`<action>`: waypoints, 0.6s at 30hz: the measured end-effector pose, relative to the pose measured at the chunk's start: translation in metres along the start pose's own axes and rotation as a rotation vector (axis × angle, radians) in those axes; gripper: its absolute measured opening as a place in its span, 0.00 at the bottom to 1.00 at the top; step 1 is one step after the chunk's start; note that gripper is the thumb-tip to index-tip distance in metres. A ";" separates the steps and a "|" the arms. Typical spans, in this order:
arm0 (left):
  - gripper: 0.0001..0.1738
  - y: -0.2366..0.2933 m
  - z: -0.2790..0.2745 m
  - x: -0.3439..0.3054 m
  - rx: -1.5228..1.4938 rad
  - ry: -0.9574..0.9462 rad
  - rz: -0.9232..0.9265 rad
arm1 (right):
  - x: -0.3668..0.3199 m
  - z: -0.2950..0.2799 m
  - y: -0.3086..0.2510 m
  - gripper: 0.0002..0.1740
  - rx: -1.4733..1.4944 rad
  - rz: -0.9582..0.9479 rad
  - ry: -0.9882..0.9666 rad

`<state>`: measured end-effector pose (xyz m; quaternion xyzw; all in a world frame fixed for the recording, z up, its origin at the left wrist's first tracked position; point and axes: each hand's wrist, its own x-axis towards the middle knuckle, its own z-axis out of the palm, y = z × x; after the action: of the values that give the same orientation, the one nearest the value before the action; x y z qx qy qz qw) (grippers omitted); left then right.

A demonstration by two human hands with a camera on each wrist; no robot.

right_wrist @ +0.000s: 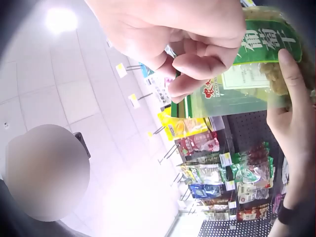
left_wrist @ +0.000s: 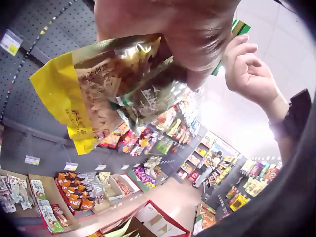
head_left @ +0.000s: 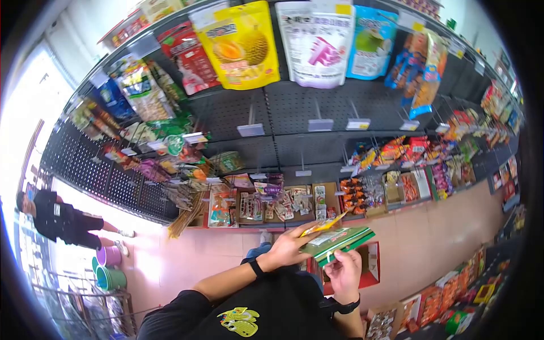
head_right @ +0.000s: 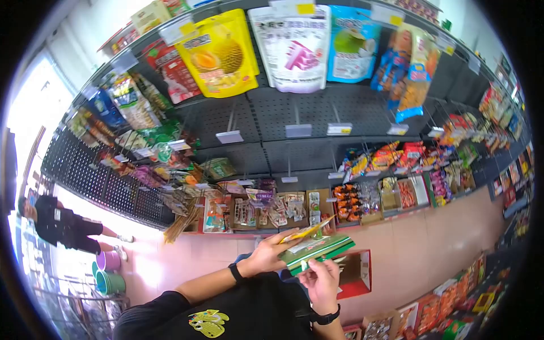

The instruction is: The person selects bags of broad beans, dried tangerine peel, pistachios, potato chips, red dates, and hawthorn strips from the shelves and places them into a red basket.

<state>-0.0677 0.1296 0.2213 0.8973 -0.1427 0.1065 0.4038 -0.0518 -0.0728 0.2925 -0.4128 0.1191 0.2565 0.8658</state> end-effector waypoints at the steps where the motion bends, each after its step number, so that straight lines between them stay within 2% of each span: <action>1: 0.37 -0.002 -0.010 -0.005 -0.003 0.044 0.027 | 0.003 0.009 0.001 0.07 -0.059 0.058 -0.033; 2: 0.33 0.000 -0.022 -0.010 -0.032 0.062 0.006 | 0.009 0.018 0.004 0.08 -0.077 0.061 -0.104; 4: 0.33 -0.011 -0.036 -0.026 -0.052 0.072 -0.041 | 0.022 0.030 0.011 0.10 -0.118 0.084 -0.270; 5: 0.32 -0.016 -0.042 -0.033 -0.079 0.061 -0.079 | 0.028 0.036 0.014 0.10 -0.129 0.087 -0.281; 6: 0.24 -0.022 -0.047 -0.039 -0.047 0.144 -0.065 | 0.035 0.043 0.018 0.11 -0.200 0.047 -0.313; 7: 0.24 -0.029 -0.052 -0.046 -0.046 0.157 -0.063 | 0.042 0.049 0.021 0.13 -0.269 0.004 -0.343; 9: 0.21 -0.046 -0.063 -0.064 -0.074 0.182 -0.212 | 0.058 0.053 0.031 0.13 -0.353 -0.024 -0.342; 10: 0.20 -0.052 -0.070 -0.073 -0.093 0.209 -0.298 | 0.068 0.056 0.040 0.13 -0.474 -0.152 -0.256; 11: 0.20 -0.059 -0.078 -0.080 -0.096 0.216 -0.299 | 0.079 0.057 0.052 0.14 -0.592 -0.279 -0.165; 12: 0.20 -0.066 -0.087 -0.087 -0.133 0.268 -0.374 | 0.097 0.049 0.068 0.19 -0.658 -0.369 -0.128; 13: 0.20 -0.073 -0.097 -0.091 -0.170 0.318 -0.448 | 0.106 0.054 0.078 0.19 -0.663 -0.369 -0.129; 15: 0.19 -0.088 -0.117 -0.099 -0.283 0.373 -0.471 | 0.120 0.066 0.096 0.24 -0.969 -0.478 -0.039; 16: 0.19 -0.099 -0.127 -0.104 -0.351 0.371 -0.521 | 0.125 0.070 0.108 0.28 -0.976 -0.402 -0.076; 17: 0.19 -0.109 -0.137 -0.109 -0.420 0.368 -0.569 | 0.132 0.076 0.119 0.28 -0.982 -0.403 -0.071; 18: 0.20 -0.120 -0.148 -0.113 -0.441 0.335 -0.555 | 0.138 0.083 0.130 0.29 -0.873 -0.229 -0.192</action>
<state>-0.1434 0.3364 0.1995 0.7637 0.1538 0.1050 0.6181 -0.0074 0.1080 0.2024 -0.7236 -0.1274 0.2225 0.6408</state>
